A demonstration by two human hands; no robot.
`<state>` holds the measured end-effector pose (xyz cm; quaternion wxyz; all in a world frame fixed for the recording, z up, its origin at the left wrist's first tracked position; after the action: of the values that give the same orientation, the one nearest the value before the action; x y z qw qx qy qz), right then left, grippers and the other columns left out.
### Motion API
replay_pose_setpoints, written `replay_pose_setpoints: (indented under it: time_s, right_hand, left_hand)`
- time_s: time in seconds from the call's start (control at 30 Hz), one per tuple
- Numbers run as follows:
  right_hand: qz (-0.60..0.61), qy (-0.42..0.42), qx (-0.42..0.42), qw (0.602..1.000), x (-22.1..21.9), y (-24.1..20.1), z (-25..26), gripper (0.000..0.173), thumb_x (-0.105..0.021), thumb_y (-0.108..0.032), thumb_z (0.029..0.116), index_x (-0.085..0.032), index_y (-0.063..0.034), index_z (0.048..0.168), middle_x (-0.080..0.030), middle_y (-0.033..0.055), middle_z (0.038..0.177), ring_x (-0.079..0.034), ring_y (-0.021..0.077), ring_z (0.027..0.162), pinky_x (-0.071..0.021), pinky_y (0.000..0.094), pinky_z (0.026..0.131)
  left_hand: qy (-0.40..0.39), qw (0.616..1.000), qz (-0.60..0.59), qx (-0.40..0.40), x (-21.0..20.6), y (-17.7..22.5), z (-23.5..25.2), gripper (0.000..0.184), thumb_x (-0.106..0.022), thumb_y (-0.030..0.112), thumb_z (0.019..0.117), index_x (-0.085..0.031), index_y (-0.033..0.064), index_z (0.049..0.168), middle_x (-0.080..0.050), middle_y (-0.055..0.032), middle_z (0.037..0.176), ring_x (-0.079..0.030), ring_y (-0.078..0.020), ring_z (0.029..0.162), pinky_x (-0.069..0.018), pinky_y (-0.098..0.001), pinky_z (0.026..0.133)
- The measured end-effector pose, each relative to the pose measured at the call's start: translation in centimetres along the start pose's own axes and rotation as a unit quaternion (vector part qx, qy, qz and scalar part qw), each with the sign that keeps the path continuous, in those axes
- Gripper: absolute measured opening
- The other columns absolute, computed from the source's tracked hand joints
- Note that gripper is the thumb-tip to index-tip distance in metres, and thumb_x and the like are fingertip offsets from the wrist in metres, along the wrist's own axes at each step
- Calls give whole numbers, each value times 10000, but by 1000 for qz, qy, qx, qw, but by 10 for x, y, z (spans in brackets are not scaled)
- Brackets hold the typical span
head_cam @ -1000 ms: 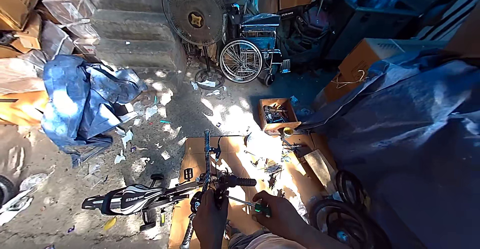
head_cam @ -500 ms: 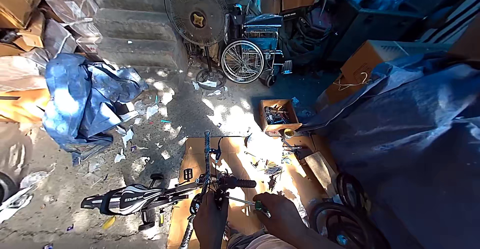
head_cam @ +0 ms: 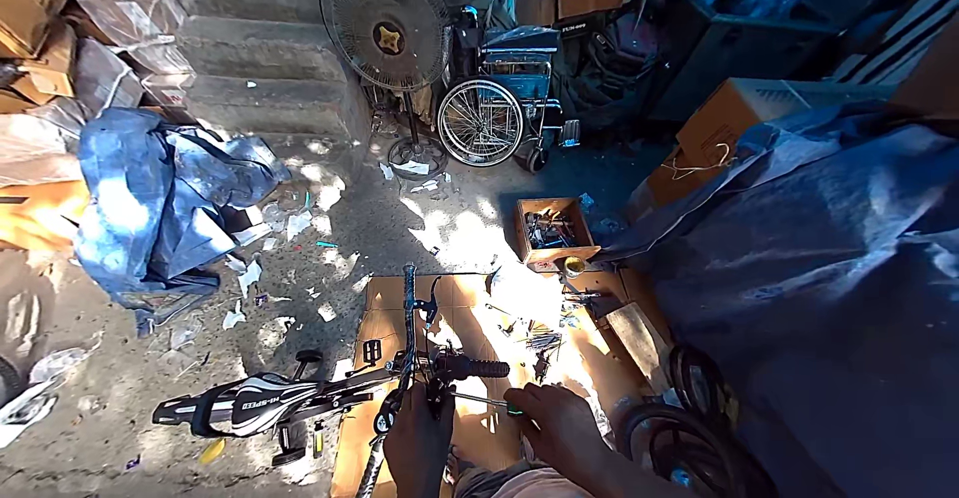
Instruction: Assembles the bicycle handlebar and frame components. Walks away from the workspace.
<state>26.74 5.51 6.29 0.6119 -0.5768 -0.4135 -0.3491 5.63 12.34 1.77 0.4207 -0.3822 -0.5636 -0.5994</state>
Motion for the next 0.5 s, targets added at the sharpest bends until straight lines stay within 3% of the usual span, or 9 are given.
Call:
replay_pose_setpoints:
  time_s: [0.07, 0.17, 0.23, 0.27, 0.3, 0.33, 0.4, 0.43, 0.5]
  right_hand:
    - [195, -131, -119, 965, -5, 13, 4, 413, -631, -418, 974, -644, -193, 1321, -725, 23, 1009, -694, 193, 848, -570, 437, 762]
    - [531, -213, -261, 777, -19, 26, 2, 332, -571, -334, 1043, -614, -98, 1272, -684, 46, 912, -574, 101, 594, -495, 259, 535]
    - [593, -329, -323, 660, -31, 26, -13, 416, -428, -508, 1070, -596, -169, 1243, -632, -10, 821, -402, 26, 450, -346, 177, 413]
    - [590, -367, -314, 647, -34, 26, -18, 470, -383, -541, 1070, -619, -158, 1205, -592, -14, 750, -366, 31, 422, -317, 179, 389]
    - [564, -376, -278, 681, -35, 28, -17, 474, -374, -521, 1080, -643, -141, 1169, -554, -19, 697, -377, 43, 430, -328, 193, 398]
    - [509, -346, -226, 755, -33, 32, -12, 436, -402, -469, 1088, -674, -132, 1130, -555, -20, 682, -416, 57, 465, -357, 216, 435]
    - [305, -218, -104, 921, -18, 35, -1, 332, -519, -409, 1057, -720, -161, 1149, -678, 22, 817, -623, 148, 681, -528, 372, 650]
    - [194, -133, -52, 970, -10, 31, -1, 295, -553, -393, 1039, -713, -188, 1177, -716, 30, 899, -684, 185, 790, -561, 430, 724]
    - [12, 28, 42, 999, -1, 19, -2, 198, -605, -293, 995, -696, -195, 1142, -701, 25, 909, -694, 217, 797, -569, 419, 656]
  left_hand:
    - [-1, 1000, -6, 14, 0, -2, -1, 454, -711, 439, 866, -717, 57, 1111, -732, -118, 980, -730, -290, 786, -571, -507, 616]
    - [1, 1000, -16, 15, -1, -1, 1, 458, -721, 429, 855, -717, 52, 1116, -732, -127, 988, -727, -300, 785, -570, -525, 625]
    - [-12, 1000, -3, -2, -1, 4, 1, 466, -715, 442, 852, -718, 61, 1119, -732, -127, 979, -729, -305, 778, -570, -525, 616]
    - [-16, 1000, 1, -14, 0, 6, 0, 467, -714, 444, 852, -714, 57, 1112, -732, -131, 967, -727, -314, 765, -567, -525, 606]
    - [-11, 1000, 3, -26, 0, 9, 1, 471, -716, 446, 850, -711, 50, 1105, -731, -132, 953, -725, -316, 751, -565, -520, 594]
    - [-5, 999, 6, -37, 0, 10, 0, 478, -715, 451, 853, -710, 42, 1100, -729, -134, 952, -724, -315, 744, -566, -512, 588]
    - [16, 999, 9, -50, 0, 11, -1, 496, -714, 448, 847, -723, 23, 1104, -735, -146, 966, -730, -320, 748, -571, -506, 583]
    - [20, 999, 7, -48, -1, 11, -1, 495, -710, 445, 849, -723, 21, 1104, -734, -150, 966, -731, -322, 750, -572, -511, 584]
    - [22, 999, 6, -39, -1, 13, 0, 467, -703, 445, 850, -716, 33, 1069, -721, -145, 925, -721, -316, 721, -563, -511, 571]
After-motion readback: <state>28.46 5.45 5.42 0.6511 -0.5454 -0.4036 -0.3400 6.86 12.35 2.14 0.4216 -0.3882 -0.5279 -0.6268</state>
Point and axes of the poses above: each hand's wrist, its own z-axis towards the middle knuckle, its own x-axis out of the back of the hand, y = z × x, the point moved 7 cm from there along z, towards the middle knuckle
